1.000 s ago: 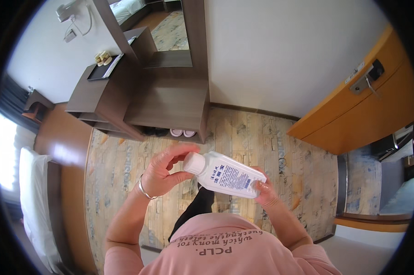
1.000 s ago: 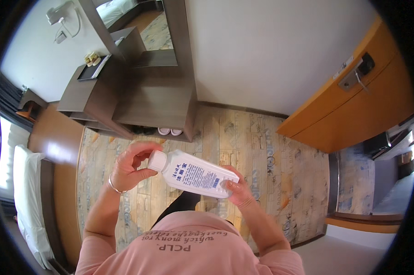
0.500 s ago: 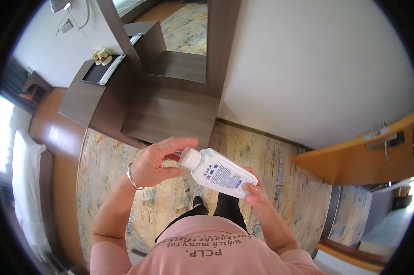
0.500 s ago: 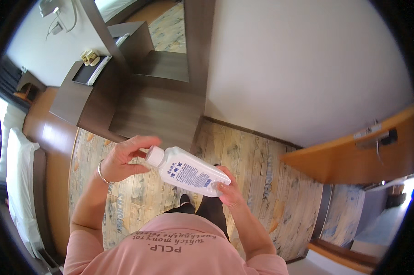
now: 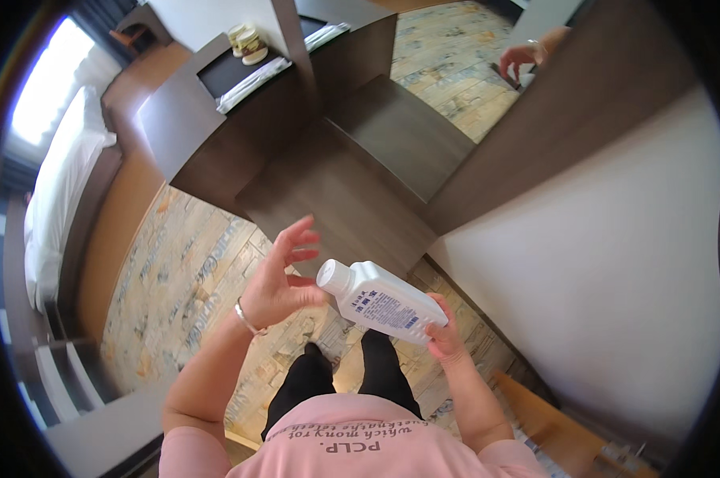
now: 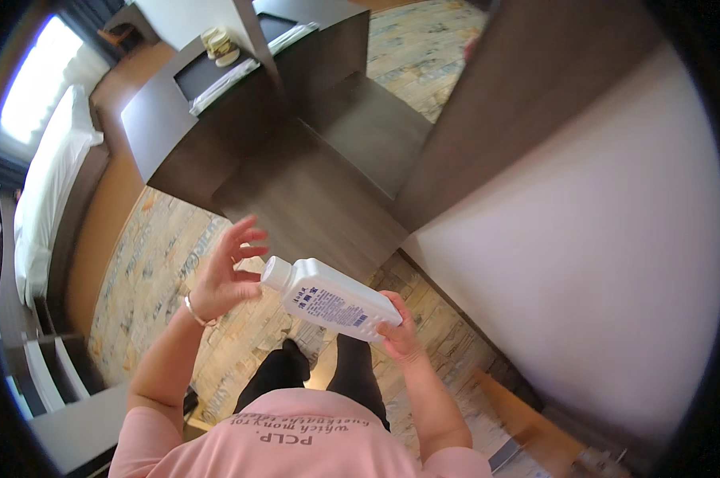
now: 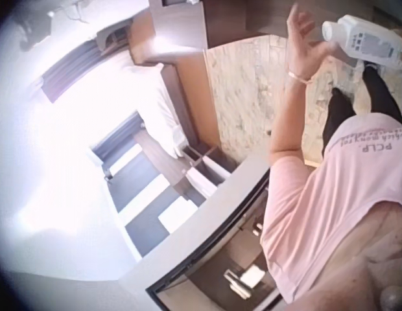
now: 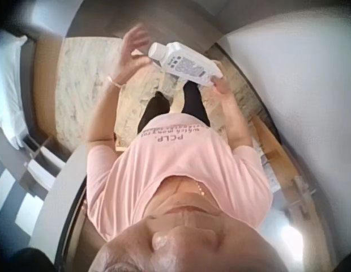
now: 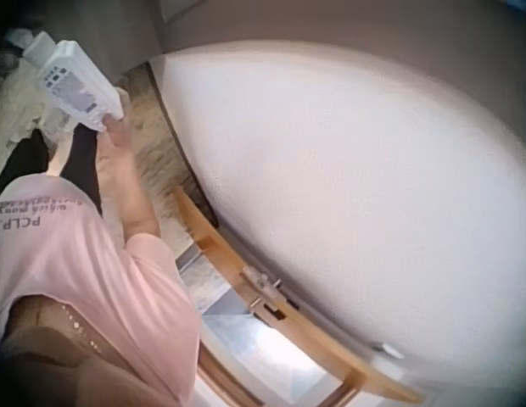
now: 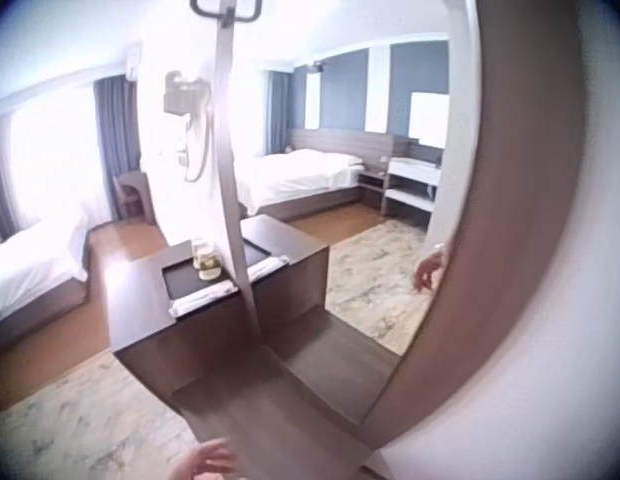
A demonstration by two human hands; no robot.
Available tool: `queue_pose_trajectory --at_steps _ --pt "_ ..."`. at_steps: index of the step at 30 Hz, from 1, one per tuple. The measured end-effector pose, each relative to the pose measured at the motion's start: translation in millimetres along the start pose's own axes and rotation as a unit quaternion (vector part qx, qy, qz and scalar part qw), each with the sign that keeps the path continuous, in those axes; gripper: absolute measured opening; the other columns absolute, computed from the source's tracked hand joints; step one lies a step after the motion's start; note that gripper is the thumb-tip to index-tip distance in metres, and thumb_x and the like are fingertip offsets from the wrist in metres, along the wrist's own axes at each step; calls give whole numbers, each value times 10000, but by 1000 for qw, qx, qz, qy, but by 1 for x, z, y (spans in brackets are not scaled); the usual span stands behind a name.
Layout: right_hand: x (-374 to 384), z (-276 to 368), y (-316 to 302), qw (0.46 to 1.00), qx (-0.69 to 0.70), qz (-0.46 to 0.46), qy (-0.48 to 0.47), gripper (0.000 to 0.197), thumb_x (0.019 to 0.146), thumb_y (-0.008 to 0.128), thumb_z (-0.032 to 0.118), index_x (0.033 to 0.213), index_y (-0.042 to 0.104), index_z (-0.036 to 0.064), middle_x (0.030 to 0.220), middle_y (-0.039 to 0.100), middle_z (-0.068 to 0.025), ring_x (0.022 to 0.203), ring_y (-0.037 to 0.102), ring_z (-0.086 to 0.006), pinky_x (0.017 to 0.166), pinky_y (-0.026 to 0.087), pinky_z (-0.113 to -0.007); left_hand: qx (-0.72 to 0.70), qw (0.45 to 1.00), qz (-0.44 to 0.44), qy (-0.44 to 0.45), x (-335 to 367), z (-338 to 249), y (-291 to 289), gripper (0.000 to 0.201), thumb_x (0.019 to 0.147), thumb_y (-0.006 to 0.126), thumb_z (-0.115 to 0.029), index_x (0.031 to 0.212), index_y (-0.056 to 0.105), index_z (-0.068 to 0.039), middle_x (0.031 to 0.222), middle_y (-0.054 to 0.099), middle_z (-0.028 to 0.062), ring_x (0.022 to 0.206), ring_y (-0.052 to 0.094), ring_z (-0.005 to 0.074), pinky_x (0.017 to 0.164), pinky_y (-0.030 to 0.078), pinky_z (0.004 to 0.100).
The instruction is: The person pours a cleaning liquid onto the bathroom floor and then uses a long-handled brush to scrub the floor, toilet base, and shower walls. The person moves around the bathroom to clean different areas.
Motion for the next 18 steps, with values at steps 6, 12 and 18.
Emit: queue_pose_trajectory --at_steps 6,12,18 --pt "54 -1 -34 998 -30 27 41 599 608 778 148 1113 463 84 1019 523 -9 980 487 -145 851 394 -291 187 978 94 21 32 34 15 500 679 710 -83 1135 504 -77 965 599 64 789 599 180 698 501 265" --pt "85 -31 -51 996 -37 21 73 634 584 795 177 1110 457 77 1019 520 -8 979 484 -142 851 391 -286 4 997 -29 -69 36 86 1 498 672 733 -162 1095 492 -55 946 605 78 803 596 177 705 491 274" --pt "100 -54 -65 996 -10 16 86 642 565 796 143 1109 461 81 1030 522 -10 1012 485 -157 866 391 -303 133 987 68 54 44 82 0 651 614 772 -185 1165 449 -56 1182 480 133 1003 531 206 749 490 299"
Point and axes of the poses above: each hand's wrist, its own x-axis towards the middle knuckle, its own y-axis out of the palm, z = x × y, the point moved 6 cm from there along x, towards the middle knuckle
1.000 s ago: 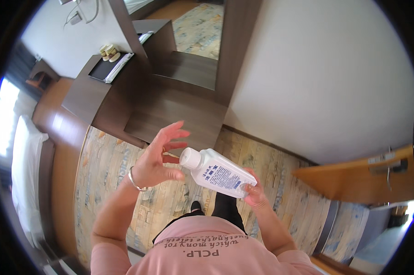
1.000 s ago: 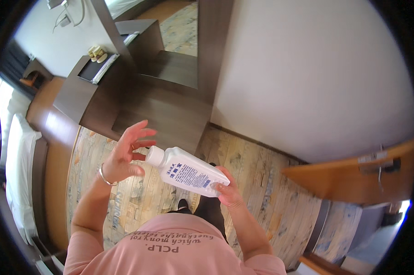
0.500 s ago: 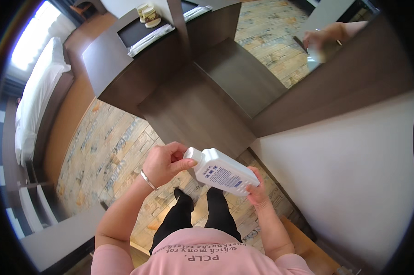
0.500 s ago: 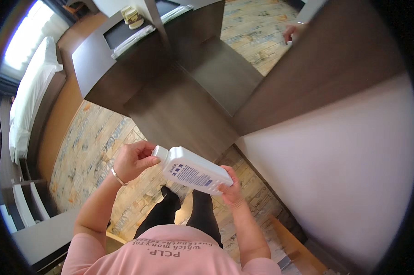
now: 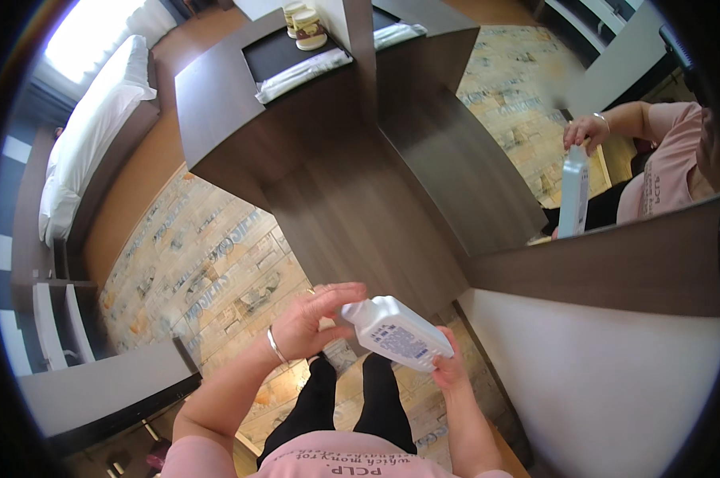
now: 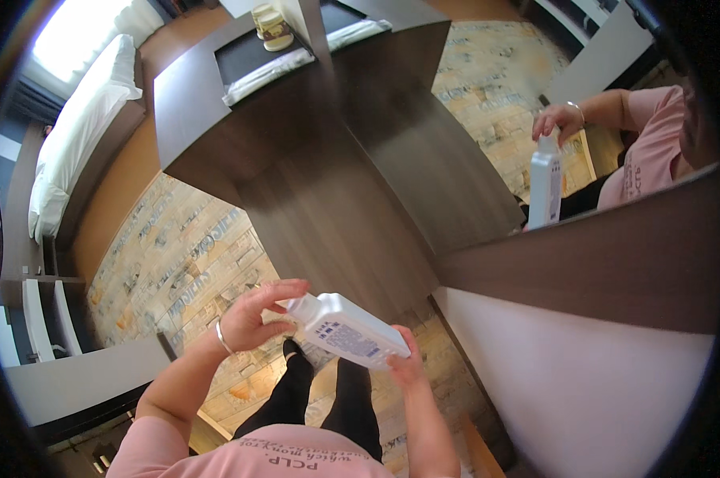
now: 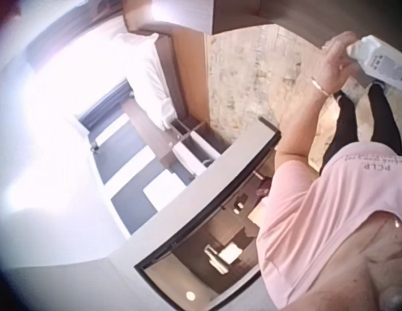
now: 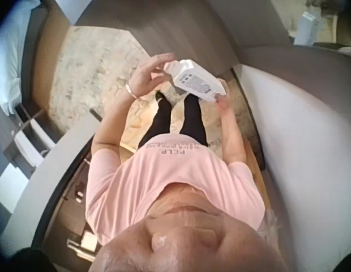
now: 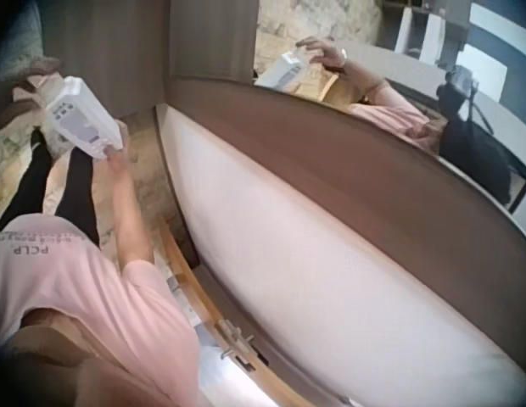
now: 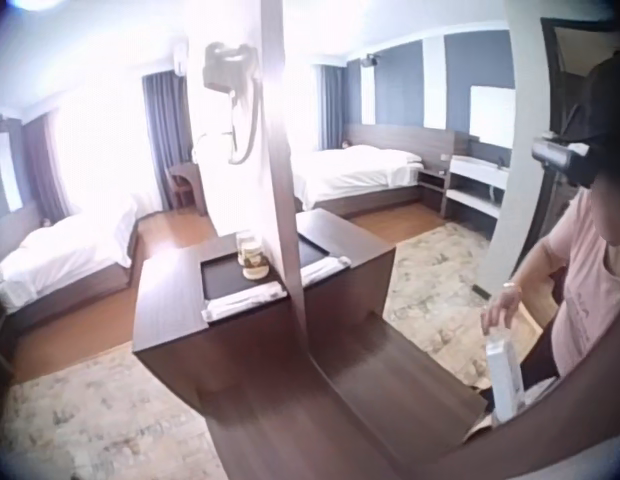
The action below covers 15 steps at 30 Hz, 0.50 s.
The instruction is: The person pours a cleaning liquid onto the bathroom floor and then uses a long-handled brush to scrub the floor, toilet base, and shower walls. The person moves around the bathroom to clean different areas.
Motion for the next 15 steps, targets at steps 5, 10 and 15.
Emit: queue_pose_trajectory --at_steps 5,10,15 --pt "14 -16 -5 1000 28 7 0 678 527 805 85 1114 465 101 1055 522 -7 1017 484 -166 878 397 -313 -161 961 2 -223 -7 40 38 729 557 814 -177 1174 443 -58 1081 553 104 951 551 210 789 482 311" --pt "41 -15 17 947 -315 9 67 733 518 787 53 1159 435 109 1110 500 -32 1034 477 -200 917 369 -337 -121 963 -41 -236 -2 74 69 497 607 772 -175 1030 535 -64 974 608 73 885 591 190 747 472 299" --pt "69 26 59 773 -603 38 -194 627 547 723 40 1118 470 90 1080 527 -109 968 521 -280 803 441 -359 100 989 -59 -88 19 86 97 464 574 742 -194 979 533 -113 914 593 66 863 566 280 720 469 361"
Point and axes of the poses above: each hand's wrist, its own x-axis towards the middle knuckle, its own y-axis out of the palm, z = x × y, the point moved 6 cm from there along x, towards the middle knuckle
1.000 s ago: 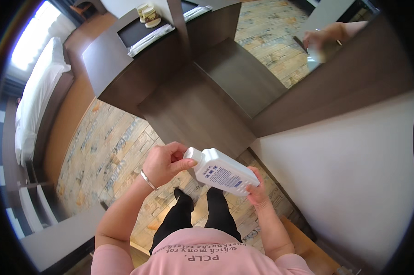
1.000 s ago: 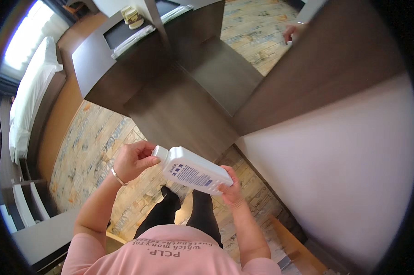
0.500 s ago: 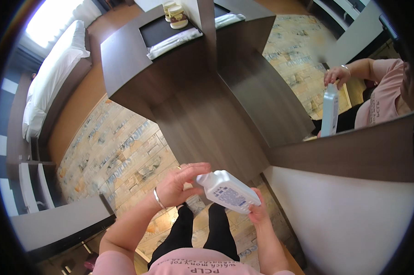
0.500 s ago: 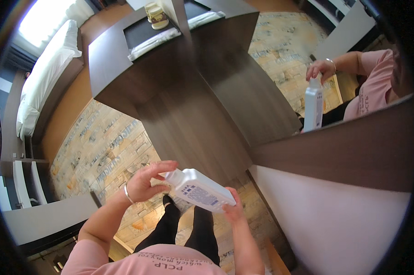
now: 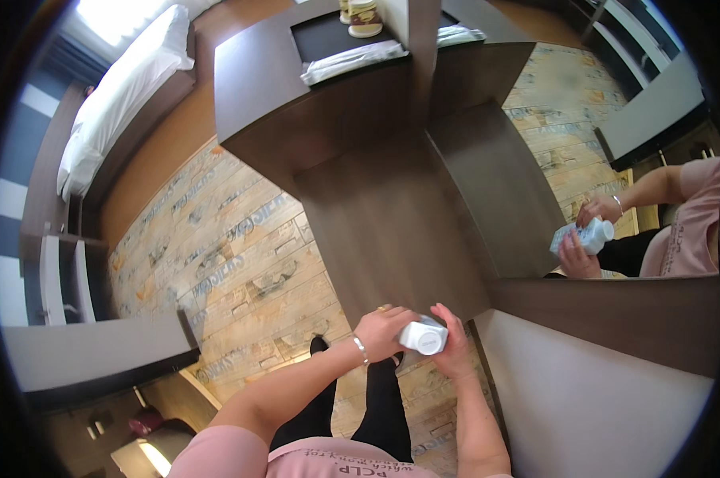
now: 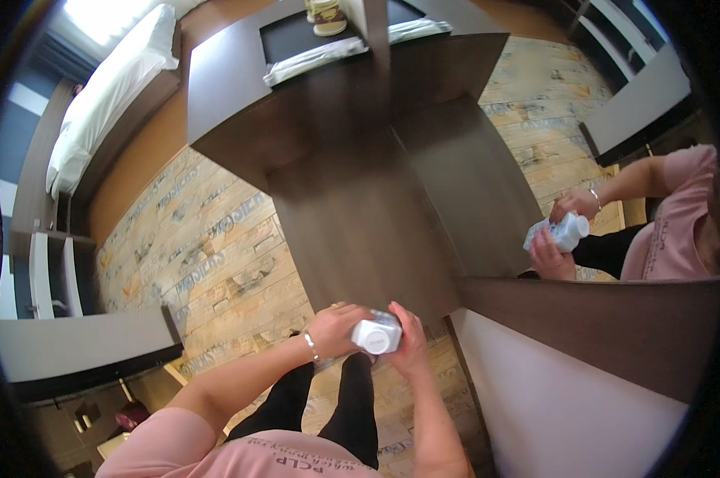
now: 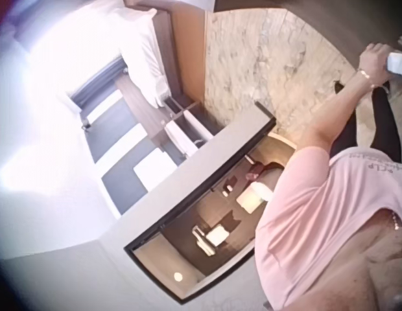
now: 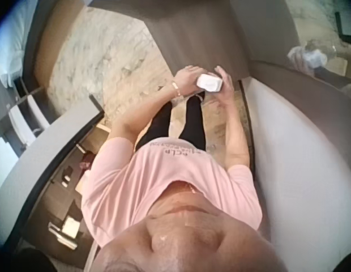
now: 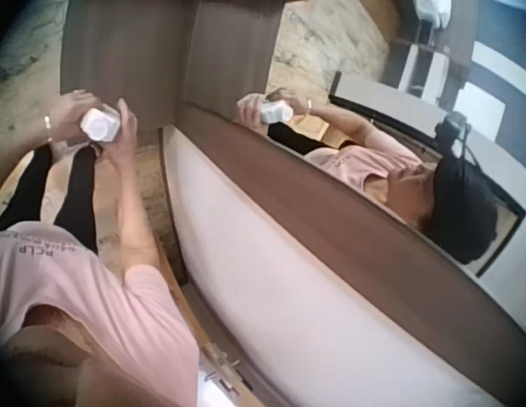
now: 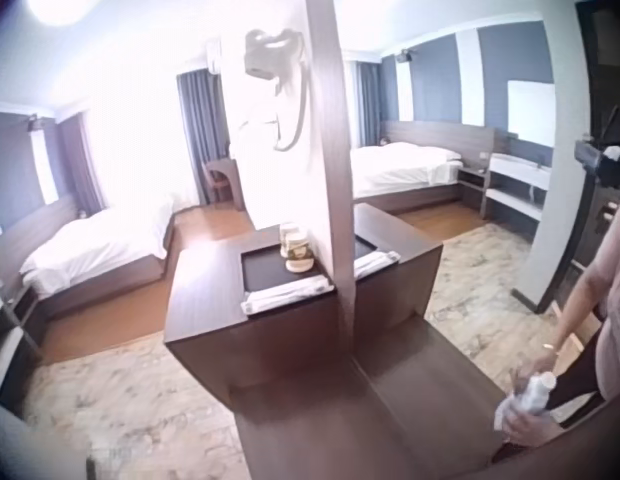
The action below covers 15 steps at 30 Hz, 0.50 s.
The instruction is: The person pours a cleaning liquid onto the bathroom floor and then uses a long-handled brush to scrub the floor, toilet base, and shower walls. The person moves around the bathroom to clean different areas.
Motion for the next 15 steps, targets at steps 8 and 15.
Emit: queue_pose_trajectory --at_steps 8,15 --pt "13 -78 25 971 112 -173 125 501 569 693 -34 1022 497 49 975 547 -43 883 533 -151 798 440 -303 26 975 38 -219 -78 106 12 915 621 730 -304 1345 188 -168 1383 204 156 1241 269 336 971 333 380" --pt "-10 -165 36 971 4 -211 111 594 644 655 -51 1183 413 14 1157 507 -110 1026 503 -231 881 401 -352 20 850 -5 -527 -390 223 30 674 635 687 -383 1193 455 -85 1223 435 182 1126 414 339 932 364 370"
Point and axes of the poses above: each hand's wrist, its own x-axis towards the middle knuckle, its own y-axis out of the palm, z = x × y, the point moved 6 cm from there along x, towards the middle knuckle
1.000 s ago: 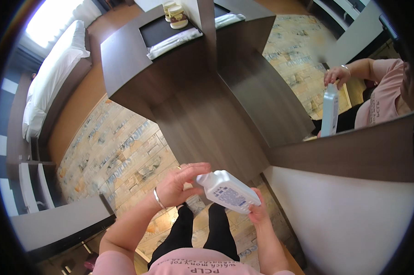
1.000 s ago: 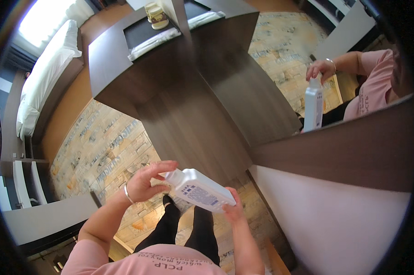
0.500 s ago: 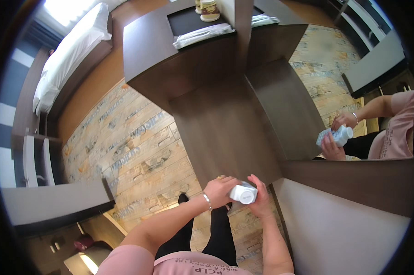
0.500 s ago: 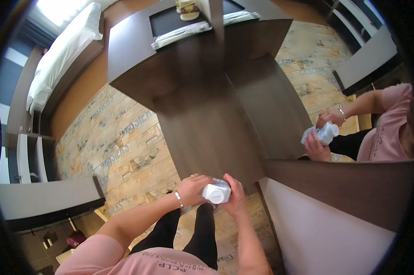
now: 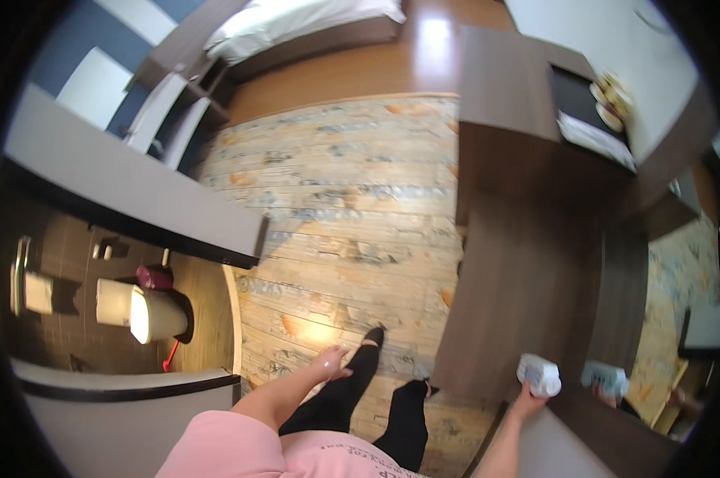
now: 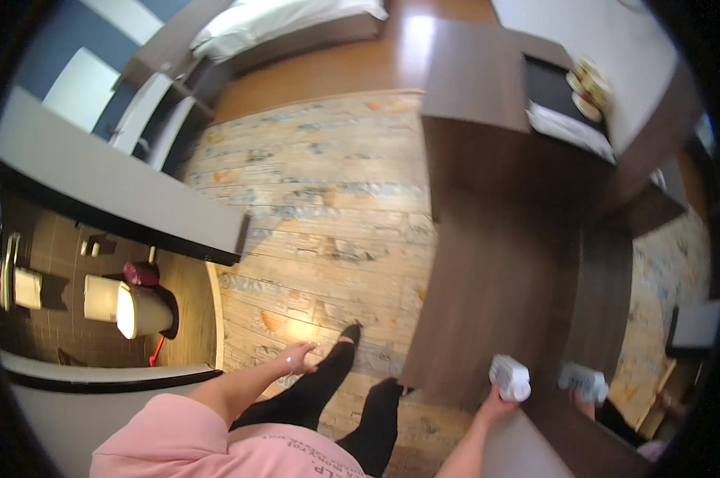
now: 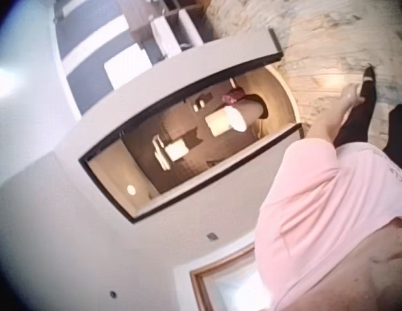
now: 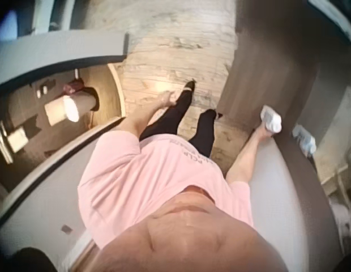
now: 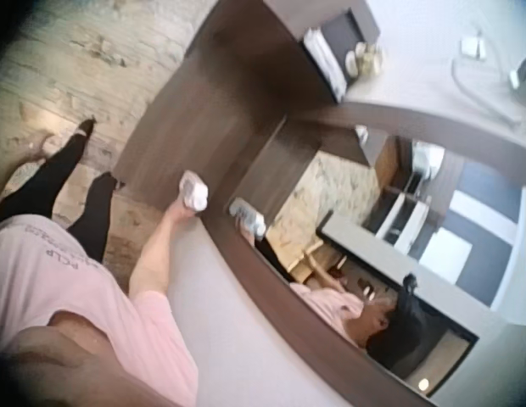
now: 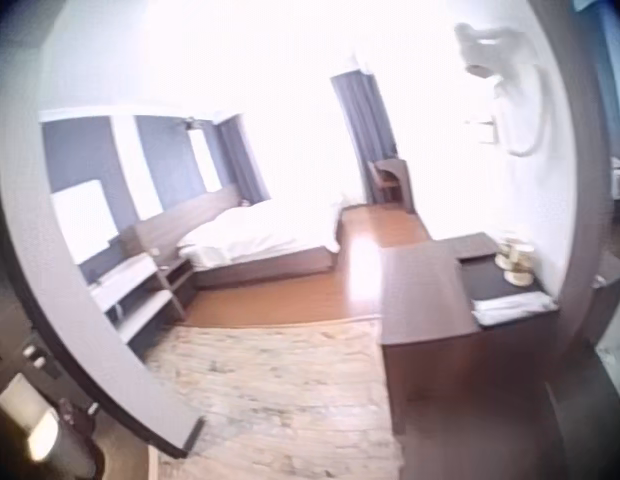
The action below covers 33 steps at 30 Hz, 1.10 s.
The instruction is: The person pours a cleaning liquid onto the bathroom floor and then uses a long-handled brush to scrub the floor, toilet base, and shower walls. The person moves around the bathroom to clean different areas.
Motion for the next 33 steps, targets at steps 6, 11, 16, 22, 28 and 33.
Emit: queue_pose_trajectory --at_steps 6,11,16,22,28,33 --pt "-56 -77 -23 981 -51 85 165 514 650 640 10 1131 461 5 1057 535 -138 910 535 -237 782 458 -365 -132 978 26 -162 -108 152 45 679 650 630 -510 1160 513 -77 1083 554 192 1005 527 329 866 413 378" --pt "-165 13 12 853 -350 365 131 286 725 658 127 968 579 -1 866 594 -118 766 551 -231 680 468 -350 -310 944 43 -105 -77 170 57 388 786 505 -460 1000 633 -163 985 611 128 975 550 272 866 406 357" --pt "-262 77 177 819 -115 528 194 237 768 609 101 973 570 -10 687 569 -74 519 510 -155 476 427 -277 -385 920 -11 69 -59 217 -13 344 831 462 -429 814 659 -148 785 633 88 739 584 207 703 451 330" --pt "-364 256 371 738 -202 643 41 353 705 609 89 1044 545 12 749 601 -70 610 568 -165 515 488 -281 -424 890 -170 18 -84 331 -108 309 738 626 -372 795 615 -68 748 631 42 660 579 171 612 467 313" --pt "-441 320 482 650 -301 695 -63 369 736 598 137 1079 525 22 777 607 -59 669 578 -133 526 476 -263 -400 901 -139 -95 -106 414 -89 286 739 591 -364 809 624 -88 791 631 107 731 596 237 660 465 349" --pt "-518 355 580 467 -411 758 -196 373 712 620 174 1047 557 24 756 622 -85 661 587 -149 552 471 -277 -434 897 -20 -77 -100 445 -26 342 748 554 -424 832 653 -107 830 633 111 769 595 255 683 455 366"
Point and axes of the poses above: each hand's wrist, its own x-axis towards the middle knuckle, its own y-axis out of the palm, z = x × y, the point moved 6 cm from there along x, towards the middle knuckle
